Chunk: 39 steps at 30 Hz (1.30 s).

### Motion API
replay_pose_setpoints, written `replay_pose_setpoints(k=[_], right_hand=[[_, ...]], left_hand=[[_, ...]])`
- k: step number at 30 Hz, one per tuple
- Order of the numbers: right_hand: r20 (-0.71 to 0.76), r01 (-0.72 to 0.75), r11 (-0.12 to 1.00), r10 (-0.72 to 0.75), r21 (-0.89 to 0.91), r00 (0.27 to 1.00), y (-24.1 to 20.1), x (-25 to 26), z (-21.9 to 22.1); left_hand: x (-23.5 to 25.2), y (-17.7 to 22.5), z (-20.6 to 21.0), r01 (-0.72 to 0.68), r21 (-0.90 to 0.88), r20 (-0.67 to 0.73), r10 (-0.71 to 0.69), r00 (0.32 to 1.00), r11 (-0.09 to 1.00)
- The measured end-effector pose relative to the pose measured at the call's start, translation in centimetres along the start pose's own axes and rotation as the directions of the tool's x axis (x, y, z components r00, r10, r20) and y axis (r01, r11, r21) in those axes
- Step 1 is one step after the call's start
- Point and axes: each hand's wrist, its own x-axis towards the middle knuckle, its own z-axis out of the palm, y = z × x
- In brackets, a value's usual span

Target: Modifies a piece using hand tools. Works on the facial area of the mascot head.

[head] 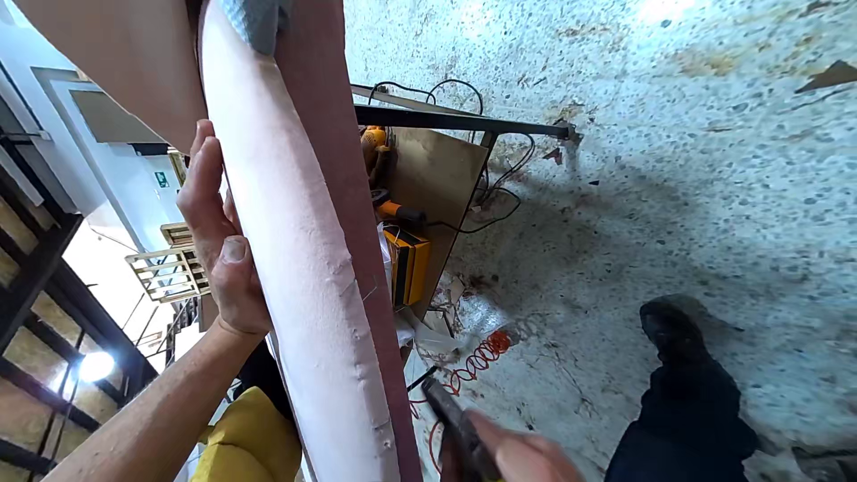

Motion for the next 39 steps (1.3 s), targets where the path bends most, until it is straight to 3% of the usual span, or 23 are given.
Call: replay_pose_setpoints(k=[1, 3, 6, 8, 11, 18, 24, 29, 33, 35, 37, 38, 39], right_hand=[[-0.154, 0.019, 0.971, -0.056, -0.236, 0.987, -0.3, 0.1, -0.1], [-0.328, 0.035, 0.828, -0.261, -0.56, 0.908, -0.3, 0.6, -0.3], [-0.332, 0.033, 0.568, -0.525, -0.822, 0.784, -0.5, 1.3, -0.7], [-0.281, 0.014, 0.441, -0.596, -0.898, 0.752, -1.2, 1.4, -1.2], [-0.215, -0.038, 0.291, -0.609, -0.956, 0.763, -2.4, 0.9, -2.5], [-0.127, -0.198, -0.069, -0.556, -0.978, 0.821, -5.8, -0.5, -3.2], [-0.091, -0.217, -0.246, -0.439, -0.945, 0.894, -9.3, -2.4, -2.5], [-0.044, -0.242, -0.436, -0.416, -0.867, 0.908, -12.7, -3.0, -0.9], [-0.067, -0.289, -0.481, -0.427, -0.828, 0.902, -13.0, -3.2, 0.3], [-0.089, -0.282, -0.431, -0.416, -0.857, 0.905, -12.0, -3.0, -0.1], [-0.124, -0.248, -0.284, -0.391, -0.926, 0.912, -10.5, -2.6, -1.1], [-0.156, -0.219, -0.139, -0.363, -0.966, 0.919, -9.6, -2.2, -1.7], [-0.2, -0.181, 0.088, -0.308, -0.979, 0.93, -8.2, -1.7, -2.1]], left_hand=[[0.5, 1.1, 0.5, 0.054, -0.016, -0.016, -0.054, 0.998, 0.998], [1.9, 3.5, 1.6, 0.161, -0.018, -0.027, -0.161, 0.987, 0.987], [0.7, 0.3, 0.5, -0.068, -0.042, 0.023, 0.069, 0.997, 0.997], [1.6, 2.0, 1.4, 0.041, -0.023, -0.028, -0.042, 0.999, 0.999], [2.6, 3.9, 2.1, 0.155, -0.03, -0.059, -0.157, 0.986, 0.987], [2.4, 3.0, 1.4, 0.084, 0.065, -0.042, -0.081, 0.996, 0.994], [2.6, 2.9, 1.6, 0.142, -0.01, -0.077, -0.142, 0.987, 0.99], [2.4, 2.5, 1.6, 0.135, 0.069, -0.132, -0.125, 0.983, 0.989], [2.3, 2.6, 1.5, 0.139, 0.091, -0.14, -0.125, 0.982, 0.986], [2.2, 2.9, 1.5, 0.158, 0.098, -0.14, -0.143, 0.98, 0.983], [2.1, 2.9, 1.6, 0.168, 0.084, -0.143, -0.155, 0.977, 0.982], [2.0, 2.7, 1.5, 0.164, 0.076, -0.144, -0.152, 0.978, 0.983], [2.0, 2.5, 1.4, 0.16, 0.068, -0.146, -0.149, 0.978, 0.985]])
